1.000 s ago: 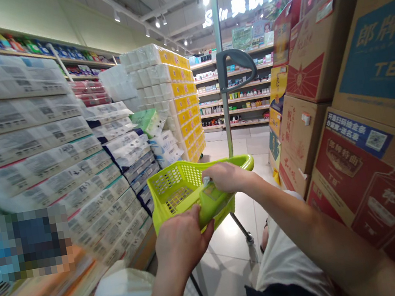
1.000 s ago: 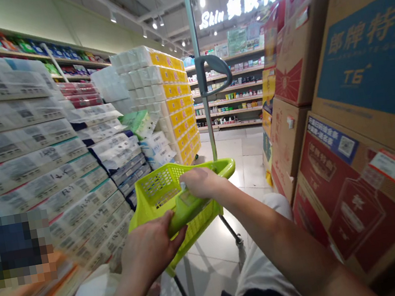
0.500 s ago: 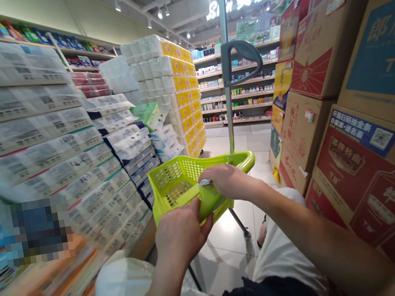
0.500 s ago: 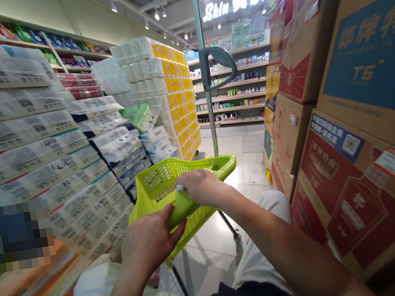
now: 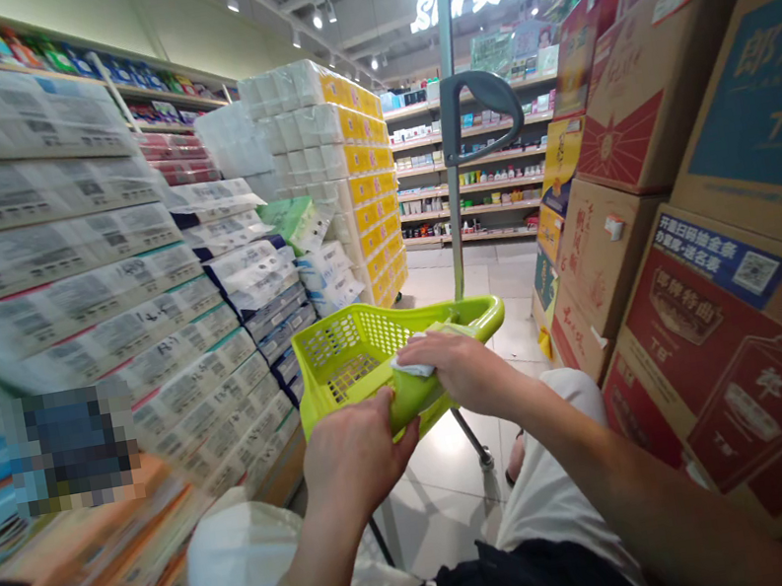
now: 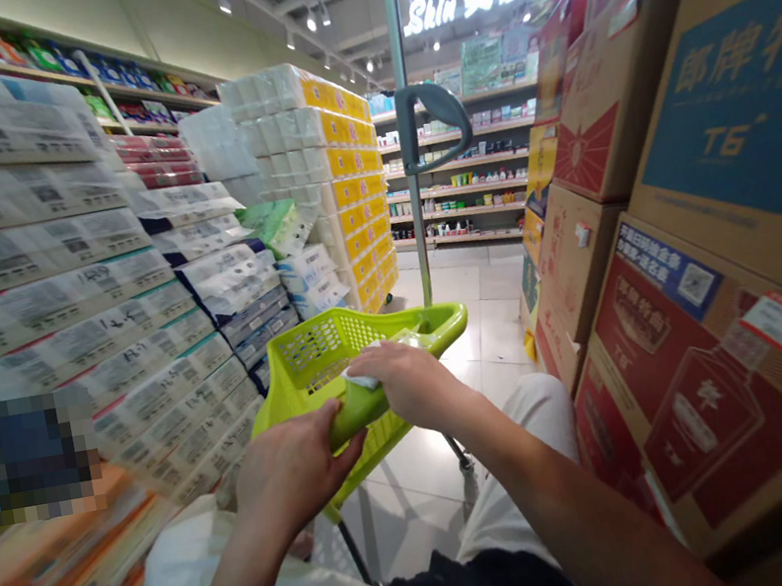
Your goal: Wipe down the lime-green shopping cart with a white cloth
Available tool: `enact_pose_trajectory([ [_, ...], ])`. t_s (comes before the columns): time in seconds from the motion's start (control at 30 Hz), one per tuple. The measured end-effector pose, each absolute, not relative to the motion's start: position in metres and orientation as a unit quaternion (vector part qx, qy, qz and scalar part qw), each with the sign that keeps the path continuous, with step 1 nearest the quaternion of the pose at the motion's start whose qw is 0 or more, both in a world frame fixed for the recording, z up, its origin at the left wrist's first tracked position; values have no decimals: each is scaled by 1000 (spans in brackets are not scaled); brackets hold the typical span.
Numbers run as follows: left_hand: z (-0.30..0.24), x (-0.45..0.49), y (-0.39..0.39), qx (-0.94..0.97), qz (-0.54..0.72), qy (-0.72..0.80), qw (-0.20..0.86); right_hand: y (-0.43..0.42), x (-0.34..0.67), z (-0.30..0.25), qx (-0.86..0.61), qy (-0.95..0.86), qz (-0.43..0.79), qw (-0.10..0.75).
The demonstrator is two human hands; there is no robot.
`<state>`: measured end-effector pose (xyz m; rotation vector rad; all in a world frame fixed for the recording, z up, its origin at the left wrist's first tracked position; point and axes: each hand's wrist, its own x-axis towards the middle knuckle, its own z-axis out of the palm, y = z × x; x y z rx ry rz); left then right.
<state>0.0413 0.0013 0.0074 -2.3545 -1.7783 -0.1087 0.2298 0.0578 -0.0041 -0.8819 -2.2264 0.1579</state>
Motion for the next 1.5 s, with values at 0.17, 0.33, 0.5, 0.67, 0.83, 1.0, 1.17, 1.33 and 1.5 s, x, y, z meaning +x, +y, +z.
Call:
enact_pose_trajectory([
  [0.17, 7, 41, 1, -792, -30, -601, 101, 58, 249, -19, -424, -788, 54, 443],
  [0.33, 8, 41, 1, -793, -32, -601, 95, 36, 238, -37, -370, -795, 54, 479],
  [0.5, 9, 41, 1, -793, -37, -603, 82, 33, 235, -47, -357, -786, 51, 501],
  [0.67, 8, 42, 1, -793, -27, -601, 96, 35, 240, -45, -369, -779, 38, 505],
  [0.83, 7, 40, 0, -794, -36, -599, 98, 28, 238, -50, -306, -818, 58, 484],
  [1.0, 6, 37, 0, -789, -33, -608, 85, 36, 246, -58, -392, -733, 16, 555],
  [1.17, 6, 36, 0, -787, -29, -610, 84, 26, 234, -57, -350, -777, 16, 523],
  [1.33, 7, 35, -1, -786, -30, -611, 86, 30, 241, -59, -388, -744, -10, 544],
  [1.5, 7, 35, -1, -788, -30, -608, 90, 26, 231, -60, -410, -725, -19, 554],
])
